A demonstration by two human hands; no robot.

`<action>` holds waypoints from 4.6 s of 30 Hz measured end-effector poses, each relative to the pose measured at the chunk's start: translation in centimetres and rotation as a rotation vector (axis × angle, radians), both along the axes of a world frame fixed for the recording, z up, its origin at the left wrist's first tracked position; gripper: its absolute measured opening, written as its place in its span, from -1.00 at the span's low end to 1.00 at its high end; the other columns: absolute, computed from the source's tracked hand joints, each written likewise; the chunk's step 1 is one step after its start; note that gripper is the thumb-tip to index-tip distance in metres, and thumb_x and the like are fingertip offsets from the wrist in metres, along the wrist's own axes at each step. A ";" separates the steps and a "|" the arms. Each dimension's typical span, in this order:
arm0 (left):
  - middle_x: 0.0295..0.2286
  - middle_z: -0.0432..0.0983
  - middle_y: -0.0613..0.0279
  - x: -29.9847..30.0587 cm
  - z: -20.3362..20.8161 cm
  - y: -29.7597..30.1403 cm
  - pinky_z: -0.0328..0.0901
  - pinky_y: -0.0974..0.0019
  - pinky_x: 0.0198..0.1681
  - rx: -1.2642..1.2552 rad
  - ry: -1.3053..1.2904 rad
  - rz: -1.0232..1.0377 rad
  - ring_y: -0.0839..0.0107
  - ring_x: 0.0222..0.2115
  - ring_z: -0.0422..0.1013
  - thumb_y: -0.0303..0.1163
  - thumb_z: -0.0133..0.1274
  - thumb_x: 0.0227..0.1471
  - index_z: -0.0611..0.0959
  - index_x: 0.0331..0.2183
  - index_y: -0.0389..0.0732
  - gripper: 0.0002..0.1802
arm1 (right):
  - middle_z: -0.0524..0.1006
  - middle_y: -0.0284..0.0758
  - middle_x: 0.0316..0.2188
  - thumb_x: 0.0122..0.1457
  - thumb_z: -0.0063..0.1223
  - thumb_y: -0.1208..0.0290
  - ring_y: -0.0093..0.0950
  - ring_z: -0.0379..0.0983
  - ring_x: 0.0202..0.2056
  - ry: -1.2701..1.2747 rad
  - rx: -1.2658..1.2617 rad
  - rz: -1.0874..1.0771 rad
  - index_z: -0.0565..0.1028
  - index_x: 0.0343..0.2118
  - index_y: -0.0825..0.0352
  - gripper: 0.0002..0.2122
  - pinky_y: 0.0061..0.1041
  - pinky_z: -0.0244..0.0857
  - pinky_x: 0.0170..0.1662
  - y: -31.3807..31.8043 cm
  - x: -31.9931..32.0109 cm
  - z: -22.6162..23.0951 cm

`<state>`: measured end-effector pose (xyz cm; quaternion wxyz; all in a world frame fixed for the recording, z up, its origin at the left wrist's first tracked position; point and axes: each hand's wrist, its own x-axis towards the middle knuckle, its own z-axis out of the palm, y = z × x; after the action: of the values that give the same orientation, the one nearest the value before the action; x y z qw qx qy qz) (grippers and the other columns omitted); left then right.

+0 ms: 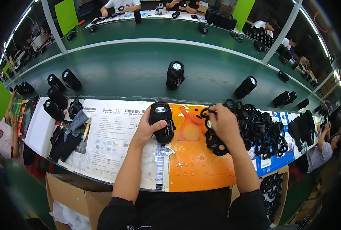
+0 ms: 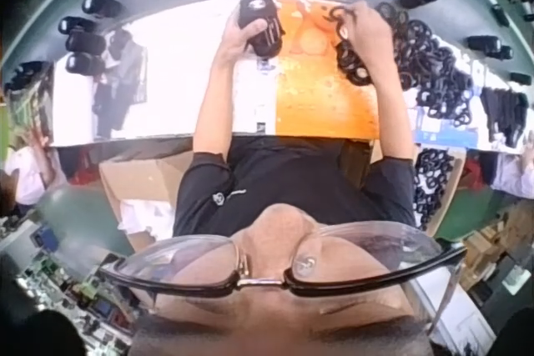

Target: The person assembles rubber or plastic rings onto cylindrical components by hand at an electronics factory workbench.

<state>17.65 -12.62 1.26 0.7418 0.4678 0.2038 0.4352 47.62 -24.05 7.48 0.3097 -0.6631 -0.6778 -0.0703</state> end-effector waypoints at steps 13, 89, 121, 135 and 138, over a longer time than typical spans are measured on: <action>-0.06 0.67 -0.01 0.2 0.3 0.2 0.66 0.14 -0.08 -0.104 -0.144 -0.059 0.21 -0.12 0.68 -0.28 0.26 0.22 0.49 0.21 -0.33 -0.38 | 0.57 -0.14 0.01 0.39 0.27 0.42 -0.04 0.62 -0.02 0.170 -0.360 0.244 0.63 -0.05 0.38 -0.82 -0.10 0.53 0.06 0.9 -5.9 -2.8; -0.11 0.70 0.04 0.2 -0.1 0.4 0.60 0.06 0.07 -0.035 -0.101 -0.106 0.17 -0.10 0.69 -0.41 0.54 0.03 0.51 0.14 -0.18 -0.29 | 0.55 -0.18 0.23 0.28 0.40 0.42 -0.09 0.45 0.27 0.079 -0.368 0.403 0.68 -0.07 0.33 -0.79 -0.19 0.34 0.38 3.4 -3.4 -0.8; 0.21 0.55 0.07 0.8 -0.1 -0.8 0.36 0.19 0.33 0.155 0.122 -0.088 0.25 0.24 0.49 -0.02 0.54 0.05 0.38 0.45 -0.29 0.12 | 0.61 -0.23 0.31 0.26 0.32 0.57 -0.12 0.49 0.23 0.006 -0.539 0.871 0.65 0.29 0.17 -0.49 -0.19 0.48 0.27 8.5 -7.0 10.5; 0.32 0.45 0.03 0.5 0.3 -0.6 0.25 0.14 0.42 0.187 0.134 -0.133 0.20 0.33 0.39 -0.02 0.55 0.05 0.32 0.50 -0.27 0.19 | 0.61 -0.16 0.27 0.09 0.28 0.71 -0.06 0.47 0.22 -0.121 -0.460 0.886 0.68 0.26 0.20 -0.39 -0.23 0.51 0.23 7.7 -7.6 11.2; 0.29 0.47 0.05 0.4 0.4 -0.6 0.28 0.15 0.40 0.173 0.134 -0.146 0.21 0.31 0.41 -0.02 0.55 0.06 0.33 0.50 -0.26 0.17 | 0.60 -0.14 0.27 0.03 0.26 0.76 -0.07 0.47 0.24 -0.133 -0.478 0.878 0.69 0.25 0.23 -0.36 -0.24 0.51 0.24 7.7 -7.7 11.3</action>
<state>18.08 -13.19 1.68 0.7131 0.5717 0.1797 0.3638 39.91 -16.31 18.76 0.1060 -0.3620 -0.9082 0.1817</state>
